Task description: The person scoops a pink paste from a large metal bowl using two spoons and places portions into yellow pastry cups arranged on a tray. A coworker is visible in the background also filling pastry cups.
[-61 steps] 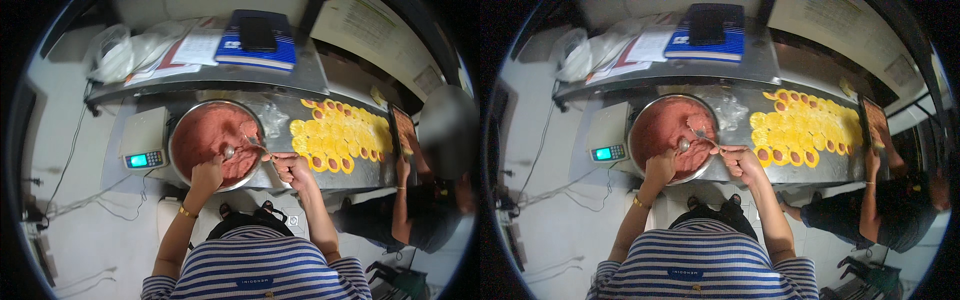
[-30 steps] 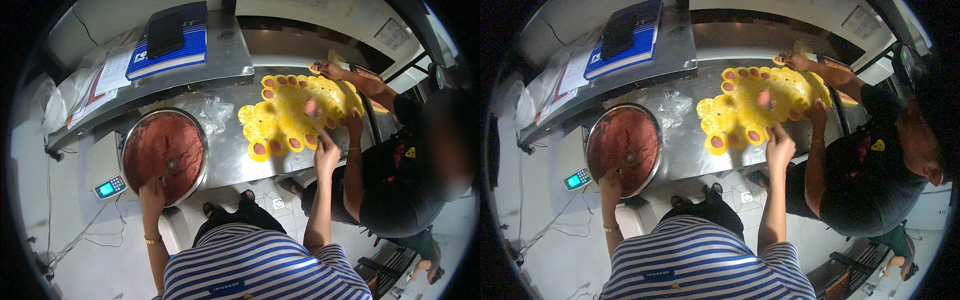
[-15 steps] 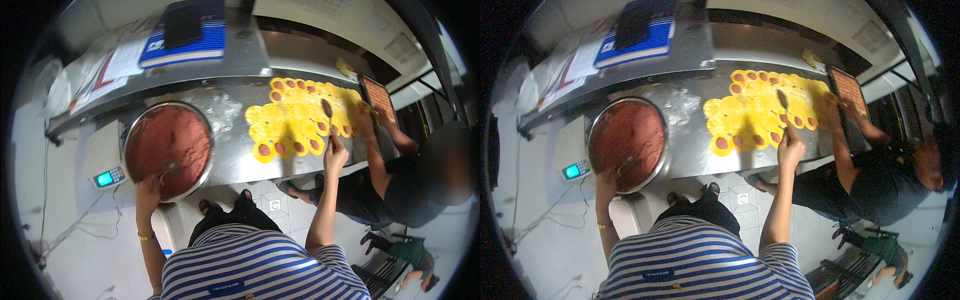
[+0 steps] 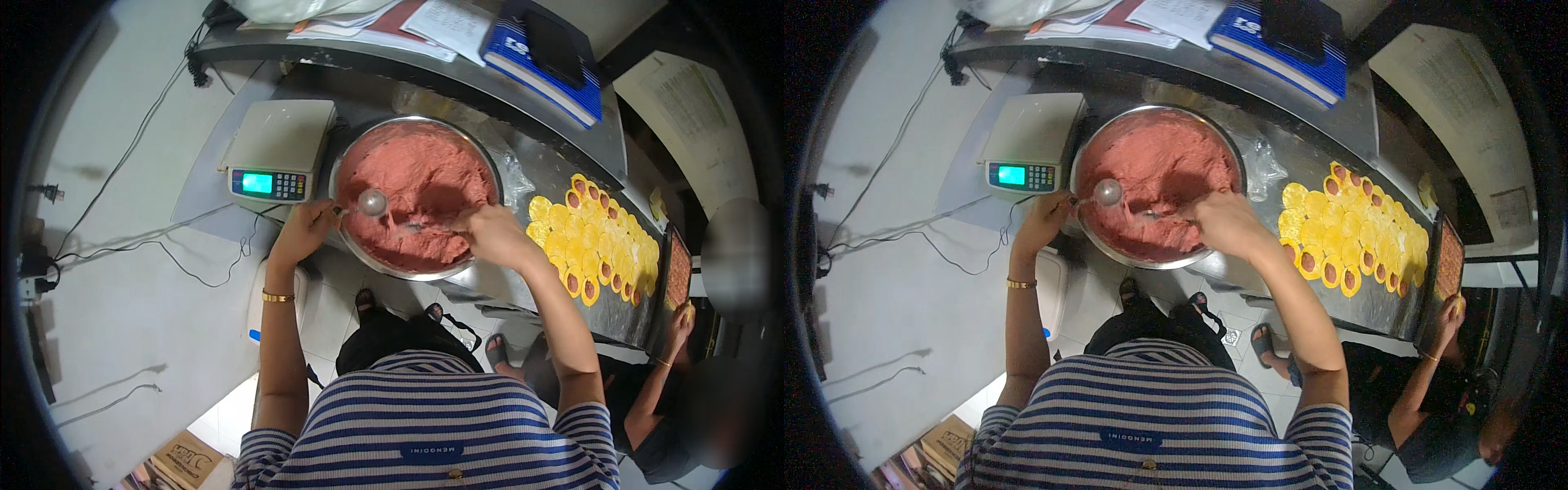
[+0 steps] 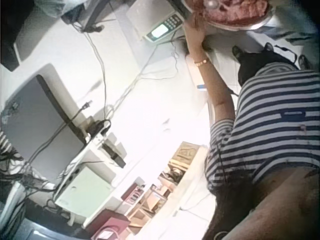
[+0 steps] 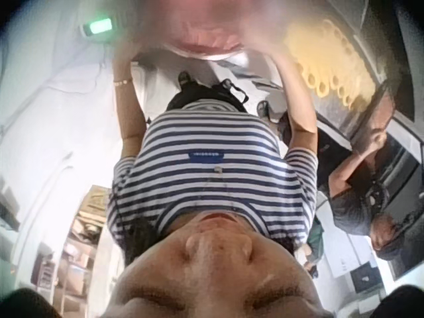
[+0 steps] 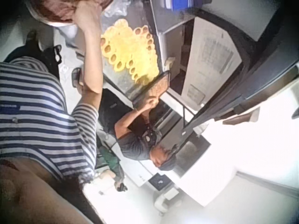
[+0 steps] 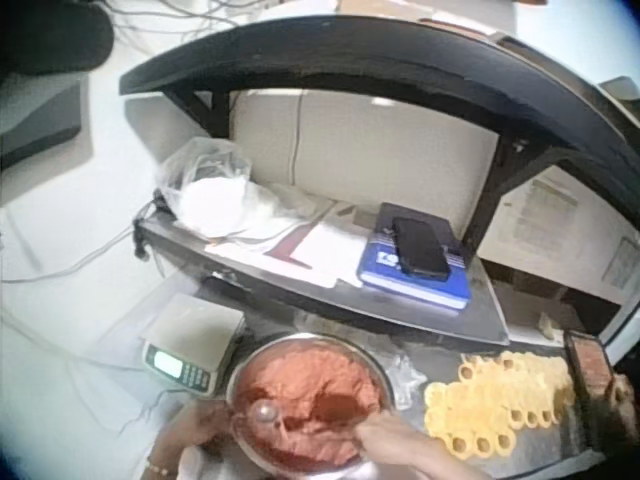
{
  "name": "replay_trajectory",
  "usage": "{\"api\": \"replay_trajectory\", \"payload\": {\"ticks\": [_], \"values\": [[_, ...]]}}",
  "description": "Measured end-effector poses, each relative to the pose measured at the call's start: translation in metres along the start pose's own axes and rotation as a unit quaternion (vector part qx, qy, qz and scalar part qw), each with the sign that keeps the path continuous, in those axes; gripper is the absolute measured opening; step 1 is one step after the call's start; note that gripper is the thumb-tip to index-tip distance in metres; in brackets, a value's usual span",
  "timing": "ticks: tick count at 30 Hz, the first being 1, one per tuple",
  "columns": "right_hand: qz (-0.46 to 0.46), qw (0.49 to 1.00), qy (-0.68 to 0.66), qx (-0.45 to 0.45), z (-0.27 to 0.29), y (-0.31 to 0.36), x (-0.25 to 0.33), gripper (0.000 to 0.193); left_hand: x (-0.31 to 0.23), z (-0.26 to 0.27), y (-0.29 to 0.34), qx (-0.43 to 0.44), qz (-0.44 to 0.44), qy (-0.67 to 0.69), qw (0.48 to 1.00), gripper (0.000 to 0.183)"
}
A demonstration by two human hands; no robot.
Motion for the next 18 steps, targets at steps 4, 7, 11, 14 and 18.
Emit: {"api": "replay_trajectory", "payload": {"ticks": [4, 7, 11, 14, 18], "values": [[0.049, 0.983, 0.174, 0.005, -0.019, -0.021, 0.041, 0.017, 0.020, -0.002, 0.003, -0.106, -0.017, 0.034, 0.994, 0.013], [0.082, 0.970, 0.220, 0.061, -0.032, -0.028, 0.070, 0.015, 0.024, -0.013, 0.003, -0.128, -0.016, 0.008, 0.992, 0.014], [0.057, 0.973, 0.162, 0.154, -0.036, -0.025, 0.081, 0.016, 0.023, -0.019, 0.002, -0.170, -0.006, -0.017, 0.985, 0.015], [-0.004, 0.981, 0.091, 0.174, -0.030, -0.021, 0.076, 0.022, 0.024, -0.021, 0.003, -0.186, 0.012, -0.013, 0.982, 0.014], [-0.158, 0.977, -0.015, 0.142, -0.010, -0.010, 0.038, 0.029, 0.026, -0.020, 0.003, -0.188, -0.002, -0.046, 0.981, 0.021]]}}
Point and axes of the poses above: each hand's wrist, its own y-axis away from the middle knuckle, its own z-axis out of the back of the hand, x = y × z, the point moved 6 cm from there along -y, towards the middle knuckle, and after that the axes turned 4 degrees about y, right-handed, at the moved point
